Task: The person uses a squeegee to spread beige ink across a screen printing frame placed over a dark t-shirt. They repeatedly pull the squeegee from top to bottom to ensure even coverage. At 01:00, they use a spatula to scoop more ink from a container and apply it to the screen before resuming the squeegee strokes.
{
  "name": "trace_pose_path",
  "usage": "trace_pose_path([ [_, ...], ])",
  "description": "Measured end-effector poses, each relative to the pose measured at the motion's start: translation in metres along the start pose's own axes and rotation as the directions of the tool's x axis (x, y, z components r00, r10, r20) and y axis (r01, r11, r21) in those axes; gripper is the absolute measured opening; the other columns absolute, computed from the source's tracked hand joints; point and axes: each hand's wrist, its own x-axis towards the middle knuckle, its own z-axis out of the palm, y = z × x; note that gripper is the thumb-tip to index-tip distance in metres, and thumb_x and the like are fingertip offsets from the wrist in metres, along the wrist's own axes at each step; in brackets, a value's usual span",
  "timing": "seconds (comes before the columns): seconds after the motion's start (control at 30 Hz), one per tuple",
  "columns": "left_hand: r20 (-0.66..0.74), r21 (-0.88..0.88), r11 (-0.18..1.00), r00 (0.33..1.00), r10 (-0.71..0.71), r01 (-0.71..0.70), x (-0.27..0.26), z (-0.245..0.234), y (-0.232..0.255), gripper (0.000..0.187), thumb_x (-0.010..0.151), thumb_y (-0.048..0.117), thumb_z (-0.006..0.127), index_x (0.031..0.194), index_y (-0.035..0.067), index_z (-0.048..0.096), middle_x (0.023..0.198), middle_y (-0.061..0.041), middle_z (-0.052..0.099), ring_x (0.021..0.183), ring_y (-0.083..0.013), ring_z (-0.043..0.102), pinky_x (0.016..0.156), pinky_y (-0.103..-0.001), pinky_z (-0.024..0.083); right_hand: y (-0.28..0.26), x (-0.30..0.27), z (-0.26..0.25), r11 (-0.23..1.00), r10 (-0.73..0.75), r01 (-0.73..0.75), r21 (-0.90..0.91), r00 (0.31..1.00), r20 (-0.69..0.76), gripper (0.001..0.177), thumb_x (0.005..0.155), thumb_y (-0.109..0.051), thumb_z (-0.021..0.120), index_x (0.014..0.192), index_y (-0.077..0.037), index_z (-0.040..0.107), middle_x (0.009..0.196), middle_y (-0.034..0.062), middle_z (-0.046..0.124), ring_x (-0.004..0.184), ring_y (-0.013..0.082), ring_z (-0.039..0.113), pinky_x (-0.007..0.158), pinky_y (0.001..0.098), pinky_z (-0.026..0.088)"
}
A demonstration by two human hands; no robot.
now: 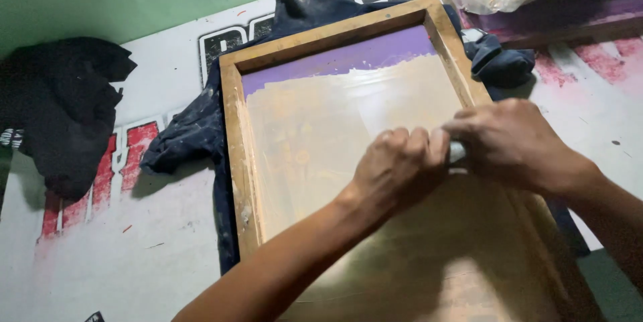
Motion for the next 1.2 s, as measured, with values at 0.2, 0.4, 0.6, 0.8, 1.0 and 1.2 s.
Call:
trace_pose_path([
  [0.2,0.115,-0.052,0.999,0.993,0.020,-0.014,-0.045,-0.054,0.089,0.013,0.100,0.011,0.051,0.090,0.009,0.058,0.073,-0.011,0.053,0.056,-0.0231,0.048,0.044,-0.038,0.036,-0.004,-0.097,0.049,0.983,-0.180,0.179,0.037,0.983,0.028,0.058,0.072,-0.031,0.071,0.122,-0.058,0.061,0.110,-0.0194,0.069,0.073,0.0218,0.075,0.051,0.0456,0.061],
  [0.4,0.267,-0.206,0.973,0.963,-0.047,0.105,-0.021,-0.065,0.059,0.054,0.105,0.049,0.043,0.103,-0.001,0.064,0.081,-0.018,0.068,0.059,-0.0329,0.064,0.051,-0.050,0.052,-0.002,-0.070,0.011,0.974,-0.201,0.193,0.119,0.978,0.063,0.034,0.081,-0.059,0.075,0.112,-0.047,0.067,0.096,-0.0106,0.075,0.076,0.0240,0.075,0.061,0.0477,0.061],
  [0.6,0.092,0.135,0.989,0.993,-0.076,0.063,0.039,-0.005,-0.067,0.057,0.095,0.064,0.055,0.108,0.009,0.061,0.082,-0.013,0.066,0.065,-0.0356,0.066,0.053,-0.051,0.052,0.023,0.066,-0.022,0.992,-0.109,0.122,0.036,0.961,-0.255,0.031,0.090,-0.056,0.068,0.113,-0.036,0.074,0.094,-0.0035,0.077,0.074,0.0296,0.074,0.062,0.0495,0.057],
  [0.8,-0.034,0.260,0.965,0.999,-0.031,0.039,0.022,0.030,-0.070,0.014,0.094,0.023,0.057,0.092,0.011,0.060,0.071,-0.011,0.062,0.054,-0.0280,0.056,0.049,-0.044,0.046,0.014,0.076,-0.002,0.995,-0.088,0.094,0.015,0.972,-0.219,0.026,0.087,-0.048,0.071,0.111,-0.037,0.073,0.095,-0.0055,0.076,0.071,0.0239,0.072,0.060,0.0405,0.057],
  [1.0,-0.038,0.132,0.991,0.999,0.037,-0.031,-0.028,-0.020,0.024,0.036,0.107,0.039,0.046,0.087,0.011,0.055,0.070,-0.009,0.052,0.057,-0.0262,0.048,0.052,-0.041,0.034,-0.014,-0.032,0.023,0.969,-0.182,0.219,0.112,0.945,-0.270,0.059,0.073,-0.049,0.077,0.126,-0.028,0.065,0.117,-0.0031,0.072,0.068,0.0319,0.076,0.052,0.0470,0.056],
  [1.2,0.074,0.030,1.000,0.997,0.004,-0.006,-0.053,-0.058,0.074,0.019,0.102,0.009,0.051,0.084,0.011,0.058,0.066,-0.008,0.051,0.052,-0.0239,0.047,0.049,-0.037,0.034,-0.017,-0.088,0.038,0.952,-0.283,0.289,0.096,0.956,-0.073,0.041,0.081,-0.030,0.062,0.120,-0.044,0.064,0.106,-0.0151,0.072,0.077,0.0245,0.075,0.047,0.0490,0.059],
])
